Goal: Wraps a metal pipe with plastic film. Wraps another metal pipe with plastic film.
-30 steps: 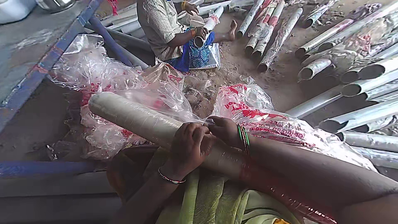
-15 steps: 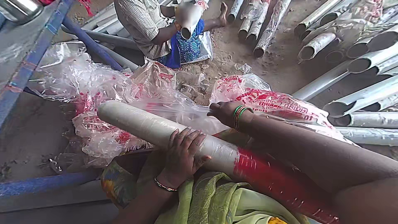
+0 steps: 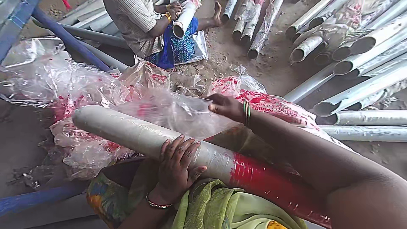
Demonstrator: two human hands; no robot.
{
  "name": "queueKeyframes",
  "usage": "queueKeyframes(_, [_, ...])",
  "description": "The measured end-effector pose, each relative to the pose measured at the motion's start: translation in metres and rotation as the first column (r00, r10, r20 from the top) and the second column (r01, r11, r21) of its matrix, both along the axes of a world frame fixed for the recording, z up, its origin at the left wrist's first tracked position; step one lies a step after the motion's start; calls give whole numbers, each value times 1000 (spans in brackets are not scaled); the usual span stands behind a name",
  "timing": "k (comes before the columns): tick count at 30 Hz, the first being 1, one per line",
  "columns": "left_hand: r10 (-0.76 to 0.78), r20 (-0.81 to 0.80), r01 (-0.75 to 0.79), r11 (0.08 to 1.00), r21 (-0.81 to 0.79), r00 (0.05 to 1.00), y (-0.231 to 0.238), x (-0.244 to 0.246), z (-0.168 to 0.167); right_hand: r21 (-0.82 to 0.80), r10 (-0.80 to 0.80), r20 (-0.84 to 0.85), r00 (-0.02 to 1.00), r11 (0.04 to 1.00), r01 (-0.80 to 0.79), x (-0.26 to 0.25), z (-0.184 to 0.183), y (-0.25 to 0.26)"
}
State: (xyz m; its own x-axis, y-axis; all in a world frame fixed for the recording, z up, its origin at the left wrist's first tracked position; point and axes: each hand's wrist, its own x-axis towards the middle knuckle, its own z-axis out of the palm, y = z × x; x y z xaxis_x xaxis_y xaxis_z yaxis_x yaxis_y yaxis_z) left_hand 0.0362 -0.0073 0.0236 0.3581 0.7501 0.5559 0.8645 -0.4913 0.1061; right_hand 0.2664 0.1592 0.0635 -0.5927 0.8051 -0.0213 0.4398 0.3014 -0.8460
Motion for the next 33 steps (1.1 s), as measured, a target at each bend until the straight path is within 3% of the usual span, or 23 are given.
queueKeyframes(2, [-2, -4, 2, 1000, 9, 1000, -2, -1, 3, -97, -64, -192, 979, 994, 46, 10, 22, 1])
queueKeyframes(3, [-3, -7, 3, 1000, 14, 1000, -3, -1, 6, -148, -92, -206, 974, 987, 62, 17, 38, 1])
queueKeyframes(7, [-19, 2, 19, 1000, 11, 1000, -9, -1, 18, -136, -70, -44, 997, 989, 64, 34, 87, -13])
queueKeyframes(10, [-34, 25, 33, 999, 21, 999, -13, -3, 25, 96, -47, 112, 993, 995, 36, 47, 103, -37])
queueKeyframes(13, [-38, 37, 37, 999, 29, 999, -16, -7, 26, 361, -141, 284, 948, 932, 30, 77, 108, -70])
queueKeyframes(15, [-32, 57, 30, 999, 43, 998, -18, -7, 26, 418, -251, 324, 912, 903, 100, 104, 109, -95])
queueKeyframes(18, [-31, 70, 27, 998, 65, 997, -16, -7, 23, 315, -368, 390, 844, 915, 253, 136, 100, -137])
queueKeyframes(22, [-38, 63, 35, 998, 43, 997, -14, -6, 22, 78, -356, 448, 820, 929, 361, 139, 61, -170])
queueKeyframes(25, [-60, 70, 58, 998, 27, 996, -13, -2, 19, 42, -329, 489, 808, 934, 354, 115, 33, -175])
queueKeyframes(28, [-67, 73, 66, 998, 20, 995, -13, 0, 16, 151, -363, 459, 811, 931, 331, 109, 5, -169])
queueKeyframes(31, [-52, 90, 47, 998, 51, 995, -15, -1, 16, 286, -397, 421, 816, 912, 296, 106, 16, -171])
queueKeyframes(33, [-46, 121, 34, 994, 106, 992, -16, -3, 15, 465, -438, 359, 824, 850, 249, 103, 26, -177])
